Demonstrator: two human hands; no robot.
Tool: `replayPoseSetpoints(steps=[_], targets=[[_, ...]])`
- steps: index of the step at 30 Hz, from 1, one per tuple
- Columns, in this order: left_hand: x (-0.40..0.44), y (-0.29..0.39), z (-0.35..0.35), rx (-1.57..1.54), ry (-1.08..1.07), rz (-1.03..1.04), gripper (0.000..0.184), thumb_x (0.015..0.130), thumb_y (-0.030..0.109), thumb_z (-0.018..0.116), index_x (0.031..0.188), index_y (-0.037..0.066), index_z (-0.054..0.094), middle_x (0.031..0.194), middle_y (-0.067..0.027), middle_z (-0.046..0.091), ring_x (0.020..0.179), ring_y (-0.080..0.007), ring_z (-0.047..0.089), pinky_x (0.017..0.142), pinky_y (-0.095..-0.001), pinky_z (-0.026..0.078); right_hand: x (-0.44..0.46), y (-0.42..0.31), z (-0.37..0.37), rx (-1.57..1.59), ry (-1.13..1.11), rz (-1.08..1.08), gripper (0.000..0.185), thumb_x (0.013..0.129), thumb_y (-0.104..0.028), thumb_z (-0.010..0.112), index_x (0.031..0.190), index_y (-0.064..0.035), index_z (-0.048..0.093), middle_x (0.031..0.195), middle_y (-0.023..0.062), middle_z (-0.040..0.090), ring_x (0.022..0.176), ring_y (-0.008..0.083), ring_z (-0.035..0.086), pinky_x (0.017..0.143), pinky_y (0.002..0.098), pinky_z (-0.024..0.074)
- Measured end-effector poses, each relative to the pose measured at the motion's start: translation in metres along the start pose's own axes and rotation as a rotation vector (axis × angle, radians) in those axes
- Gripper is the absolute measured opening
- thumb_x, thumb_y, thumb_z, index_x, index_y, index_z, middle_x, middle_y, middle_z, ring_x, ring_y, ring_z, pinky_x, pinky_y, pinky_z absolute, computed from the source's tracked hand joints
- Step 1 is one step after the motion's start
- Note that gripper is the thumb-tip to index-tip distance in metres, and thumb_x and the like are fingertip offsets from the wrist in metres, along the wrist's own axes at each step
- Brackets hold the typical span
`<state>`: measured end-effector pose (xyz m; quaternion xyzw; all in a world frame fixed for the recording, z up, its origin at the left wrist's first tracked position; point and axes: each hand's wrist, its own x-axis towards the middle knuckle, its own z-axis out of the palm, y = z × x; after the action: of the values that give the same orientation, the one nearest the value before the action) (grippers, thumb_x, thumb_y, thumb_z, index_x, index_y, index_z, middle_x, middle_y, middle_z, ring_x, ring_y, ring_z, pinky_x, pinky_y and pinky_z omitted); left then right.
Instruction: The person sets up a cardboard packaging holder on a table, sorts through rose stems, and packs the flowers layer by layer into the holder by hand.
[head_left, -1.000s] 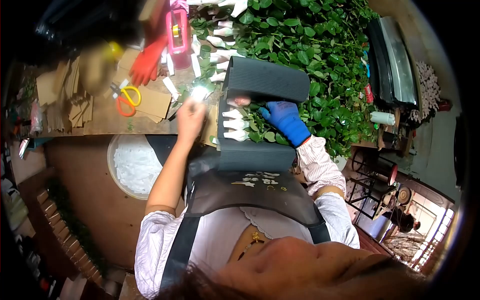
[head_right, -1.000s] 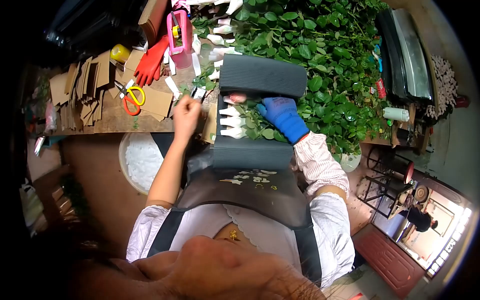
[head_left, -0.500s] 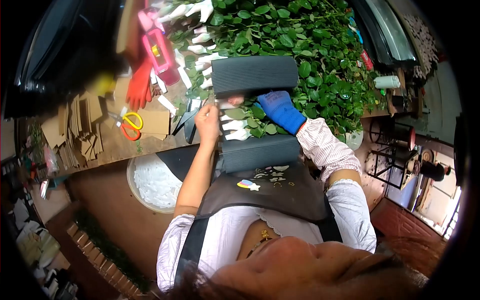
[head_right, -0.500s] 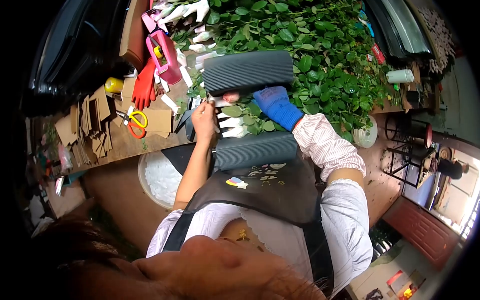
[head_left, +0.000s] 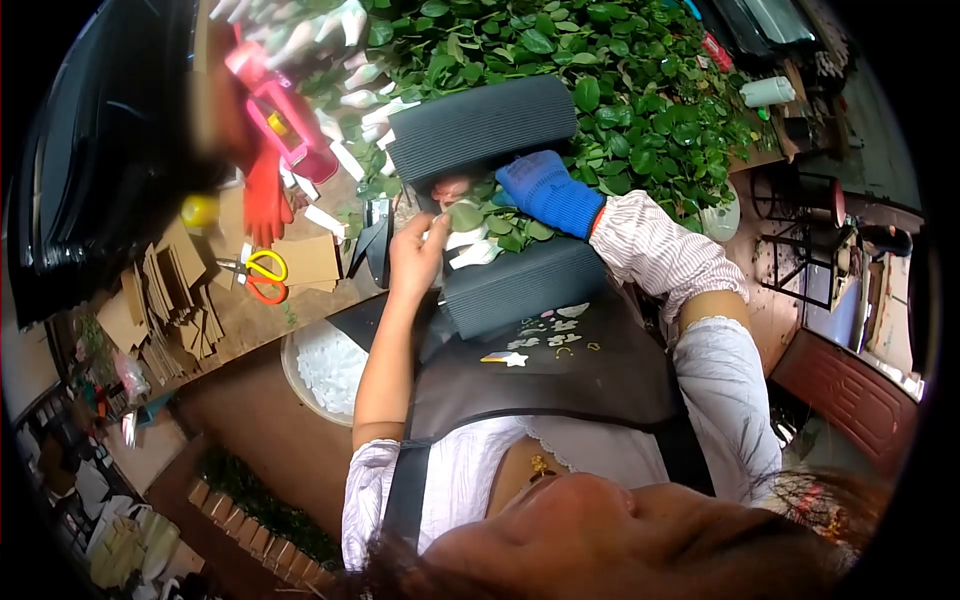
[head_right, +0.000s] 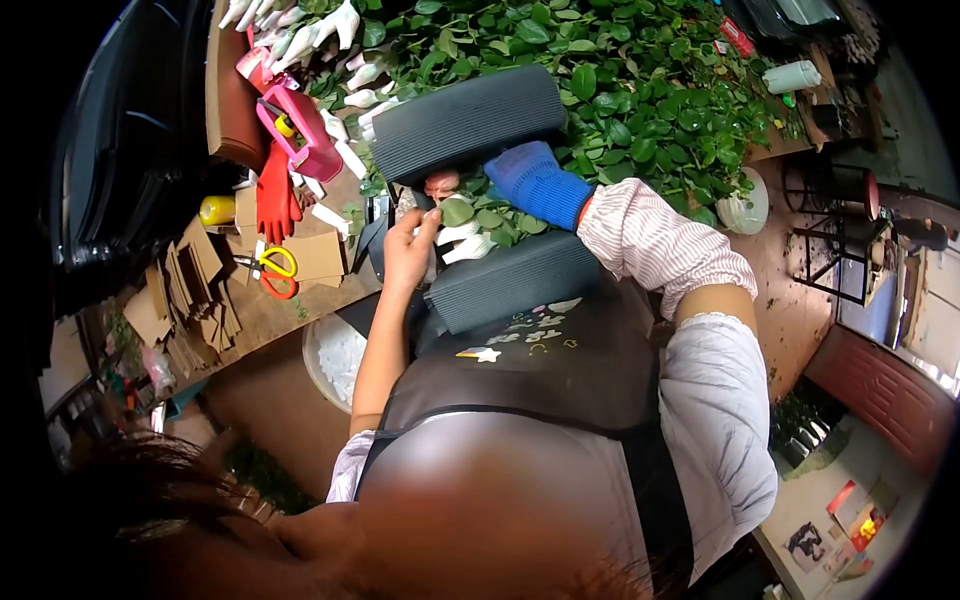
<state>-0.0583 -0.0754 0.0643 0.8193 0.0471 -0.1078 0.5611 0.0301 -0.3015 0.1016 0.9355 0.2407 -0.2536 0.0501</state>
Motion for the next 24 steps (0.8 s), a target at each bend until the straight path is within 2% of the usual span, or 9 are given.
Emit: replayPoseSetpoints(steps=[4, 7, 8, 10, 12, 17, 20, 22, 24], targets=[[-0.010, -0.009, -0.033, -0.561, 0.257, -0.220, 0.024, 0.098, 0.017, 0.063, 0.078, 0.004, 0.062, 0.080, 0.0028, 0.063, 0.075, -0.0108, 0.057, 0.071, -0.0277, 0.046, -0.004, 0.004, -0.009, 0.057, -0.064, -0.021, 0.049, 0.085, -0.055, 0.068, 0.106, -0.0114, 0.069, 0.100, 0.0109, 0.073, 0.095, 0.0300, 0.071, 0.079, 0.0430, 0.0541], [-0.018, -0.014, -0.047, -0.405, 0.169, 0.076, 0.024, 0.095, 0.008, 0.064, 0.073, 0.003, 0.056, 0.092, -0.0047, 0.069, 0.088, -0.0112, 0.061, 0.080, -0.0287, 0.049, -0.010, 0.019, -0.013, 0.123, -0.022, -0.122, 0.055, 0.080, -0.056, 0.072, 0.109, -0.0092, 0.067, 0.101, 0.0119, 0.073, 0.094, 0.0309, 0.071, 0.079, 0.0419, 0.0545], [-0.024, -0.010, -0.047, -0.262, 0.040, -0.219, 0.024, 0.092, 0.016, 0.071, 0.076, 0.003, 0.060, 0.090, -0.0069, 0.070, 0.086, -0.0137, 0.062, 0.077, -0.0301, 0.050, -0.008, 0.016, -0.013, 0.079, -0.066, -0.116, 0.057, 0.079, -0.057, 0.073, 0.108, -0.0085, 0.066, 0.100, 0.0122, 0.073, 0.094, 0.0307, 0.071, 0.079, 0.0419, 0.0545], [-0.020, -0.001, -0.023, 0.012, 0.048, -0.008, 0.025, 0.089, 0.026, 0.075, 0.084, 0.003, 0.067, 0.081, -0.0074, 0.069, 0.074, -0.0143, 0.062, 0.069, -0.0324, 0.050, -0.007, 0.003, -0.015, -0.006, -0.151, -0.096, 0.060, 0.076, -0.057, 0.075, 0.108, -0.0070, 0.065, 0.099, 0.0128, 0.073, 0.094, 0.0305, 0.071, 0.079, 0.0418, 0.0545], [-0.019, 0.017, -0.009, 0.114, -0.058, -0.059, 0.028, 0.091, 0.030, 0.075, 0.087, 0.002, 0.068, 0.069, -0.0007, 0.061, 0.065, -0.0087, 0.053, 0.063, -0.0297, 0.046, -0.006, -0.006, -0.006, -0.042, -0.095, -0.065, 0.055, 0.077, -0.051, 0.076, 0.109, -0.0079, 0.064, 0.103, 0.0122, 0.073, 0.095, 0.0297, 0.071, 0.078, 0.0431, 0.0545], [-0.026, 0.000, -0.014, -0.129, -0.034, -0.134, 0.031, 0.095, 0.032, 0.071, 0.084, 0.003, 0.067, 0.066, 0.0036, 0.056, 0.063, -0.0042, 0.049, 0.056, -0.0247, 0.037, -0.002, -0.011, -0.004, -0.065, -0.118, -0.007, 0.047, 0.082, -0.043, 0.073, 0.114, -0.0098, 0.064, 0.106, 0.0106, 0.073, 0.096, 0.0294, 0.072, 0.074, 0.0464, 0.0544], [-0.034, -0.013, -0.057, -0.490, 0.093, -0.272, 0.021, 0.095, 0.021, 0.070, 0.086, 0.002, 0.067, 0.076, 0.0002, 0.064, 0.071, -0.0080, 0.056, 0.065, -0.0270, 0.045, -0.005, 0.001, 0.007, -0.041, -0.031, -0.082, 0.056, 0.083, -0.052, 0.072, 0.117, -0.0088, 0.061, 0.102, 0.0129, 0.072, 0.095, 0.0321, 0.070, 0.080, 0.0440, 0.0535], [-0.039, -0.030, -0.062, -0.221, 0.231, 0.092, 0.015, 0.094, 0.013, 0.068, 0.085, 0.001, 0.067, 0.085, -0.0009, 0.068, 0.074, -0.0089, 0.058, 0.070, -0.0265, 0.048, -0.031, 0.006, -0.027, 0.094, 0.024, -0.055, 0.053, 0.084, -0.051, 0.071, 0.119, -0.0128, 0.061, 0.098, 0.0126, 0.072, 0.091, 0.0328, 0.070, 0.077, 0.0452, 0.0537], [-0.053, -0.029, -0.065, -0.241, 0.017, -0.105, 0.016, 0.090, 0.012, 0.069, 0.083, 0.000, 0.062, 0.087, -0.0060, 0.070, 0.078, -0.0104, 0.062, 0.071, -0.0263, 0.049, -0.053, 0.004, -0.049, 0.217, 0.119, -0.085, 0.049, 0.085, -0.051, 0.070, 0.120, -0.0168, 0.062, 0.094, 0.0122, 0.072, 0.088, 0.0333, 0.070, 0.075, 0.0461, 0.0538]])
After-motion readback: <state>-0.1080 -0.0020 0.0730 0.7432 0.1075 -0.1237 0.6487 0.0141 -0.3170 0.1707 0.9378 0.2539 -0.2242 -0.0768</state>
